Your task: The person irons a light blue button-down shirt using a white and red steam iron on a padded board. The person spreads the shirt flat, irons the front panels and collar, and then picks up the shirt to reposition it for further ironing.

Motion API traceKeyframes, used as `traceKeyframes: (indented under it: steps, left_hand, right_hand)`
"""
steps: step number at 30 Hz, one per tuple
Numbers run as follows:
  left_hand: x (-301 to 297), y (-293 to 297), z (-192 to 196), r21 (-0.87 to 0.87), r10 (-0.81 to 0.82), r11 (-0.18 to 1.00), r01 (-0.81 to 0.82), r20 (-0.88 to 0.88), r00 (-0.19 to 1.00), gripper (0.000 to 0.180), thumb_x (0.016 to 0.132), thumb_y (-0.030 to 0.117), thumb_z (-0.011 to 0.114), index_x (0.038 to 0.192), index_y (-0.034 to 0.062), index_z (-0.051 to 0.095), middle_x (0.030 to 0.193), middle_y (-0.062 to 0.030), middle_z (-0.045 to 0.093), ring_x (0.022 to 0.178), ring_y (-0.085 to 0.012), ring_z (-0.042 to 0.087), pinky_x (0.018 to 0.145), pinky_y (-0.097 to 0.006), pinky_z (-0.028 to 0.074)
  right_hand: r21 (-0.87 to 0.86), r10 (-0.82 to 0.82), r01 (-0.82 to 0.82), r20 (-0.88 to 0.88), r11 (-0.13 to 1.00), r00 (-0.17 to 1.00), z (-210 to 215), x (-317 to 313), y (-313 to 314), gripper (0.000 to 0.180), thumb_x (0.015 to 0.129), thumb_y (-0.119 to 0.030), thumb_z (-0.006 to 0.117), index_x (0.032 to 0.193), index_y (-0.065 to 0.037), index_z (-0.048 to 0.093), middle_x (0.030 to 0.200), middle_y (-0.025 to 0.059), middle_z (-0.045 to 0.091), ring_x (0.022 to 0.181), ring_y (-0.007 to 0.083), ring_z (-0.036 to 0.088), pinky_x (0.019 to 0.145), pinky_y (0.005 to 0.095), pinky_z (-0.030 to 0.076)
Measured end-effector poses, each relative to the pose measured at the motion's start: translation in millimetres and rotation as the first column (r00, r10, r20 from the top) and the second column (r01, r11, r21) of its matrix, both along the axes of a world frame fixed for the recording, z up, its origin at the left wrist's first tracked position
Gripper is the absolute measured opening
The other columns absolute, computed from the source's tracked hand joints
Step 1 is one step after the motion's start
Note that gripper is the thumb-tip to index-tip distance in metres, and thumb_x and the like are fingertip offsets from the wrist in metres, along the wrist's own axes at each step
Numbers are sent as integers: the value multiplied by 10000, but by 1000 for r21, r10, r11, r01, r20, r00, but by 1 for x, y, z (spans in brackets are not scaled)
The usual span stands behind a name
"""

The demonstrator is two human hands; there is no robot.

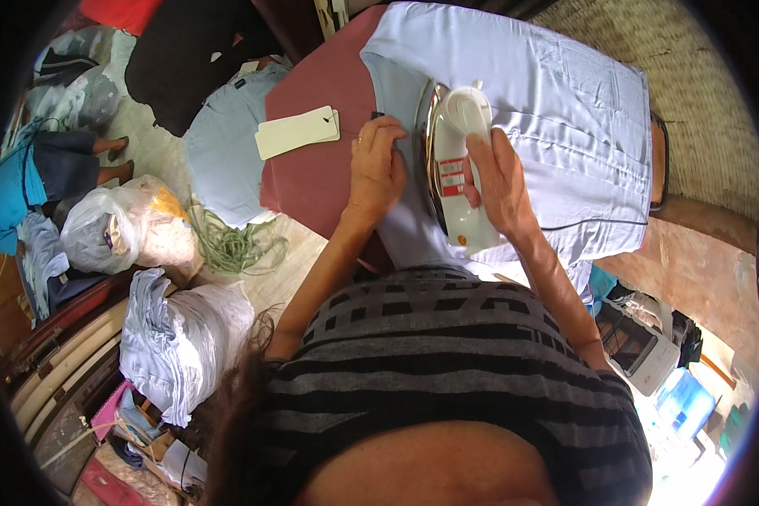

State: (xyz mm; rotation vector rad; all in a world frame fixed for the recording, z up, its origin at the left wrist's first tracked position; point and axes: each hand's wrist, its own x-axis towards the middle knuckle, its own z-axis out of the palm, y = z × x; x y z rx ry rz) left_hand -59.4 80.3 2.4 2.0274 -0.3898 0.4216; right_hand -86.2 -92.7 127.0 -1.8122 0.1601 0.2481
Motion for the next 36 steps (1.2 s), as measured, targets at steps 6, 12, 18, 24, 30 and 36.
traceKeyframes:
  steps: [6, 12, 18, 24, 30, 36]
  left_hand:
    - [1, -1, 0, 27, -5, 1000, 5, 0, 1000, 353, 722, -88, 529, 1041, 59, 564, 1114, -109, 569, 1057, -316, 539, 860, -421, 401]
    - [3, 1, 7, 20, 9, 1000, -10, 41, 999, 275, 786, -53, 550, 1038, 52, 578, 1071, -127, 587, 993, -312, 573, 813, -406, 434]
    - [50, 21, 40, 10, -53, 999, 53, 7, 999, 157, 850, 90, 649, 986, 15, 628, 883, -149, 607, 758, -294, 606, 663, -384, 475]
    - [120, 18, 19, 263, 326, 880, -395, 270, 906, 313, 840, 316, 705, 945, 24, 660, 877, -153, 623, 794, -341, 614, 713, -450, 492]
    - [135, 8, 0, 286, 438, 788, -545, 360, 823, 268, 797, 335, 744, 810, 90, 639, 777, -87, 601, 725, -314, 595, 629, -437, 469]
    - [132, 10, -2, 226, 433, 807, -545, 401, 807, 220, 791, 268, 736, 774, 98, 597, 726, -75, 566, 678, -309, 563, 598, -435, 437]
  right_hand:
    - [-171, 167, -134, 196, 976, 966, -19, -14, -19, 185, 982, -168, 524, 971, 11, 481, 803, 109, 518, 521, 126, 503, 438, 309, 402]
    - [-54, 66, -75, -160, 996, 985, -8, -26, -50, 210, 945, -143, 575, 1082, 10, 535, 939, 125, 519, 598, 122, 511, 464, 299, 421]
    - [-315, 230, -235, -54, 920, 972, 51, 25, -100, 348, 989, -368, 534, 973, -30, 620, 627, 30, 539, 511, 126, 495, 485, 286, 408]
    - [-677, 662, -459, 55, 575, 747, 71, 134, -107, 431, 985, -423, 527, 980, -10, 651, 693, 131, 585, 613, 170, 531, 587, 353, 438]
    - [-696, 798, -615, -100, 371, 595, 42, 206, -116, 455, 937, -458, 533, 985, -23, 659, 707, 118, 612, 630, 193, 547, 620, 342, 442]
    - [-699, 891, -681, -142, 218, 431, 28, 230, -112, 434, 908, -462, 546, 945, -47, 668, 679, 105, 625, 614, 183, 567, 608, 338, 457]
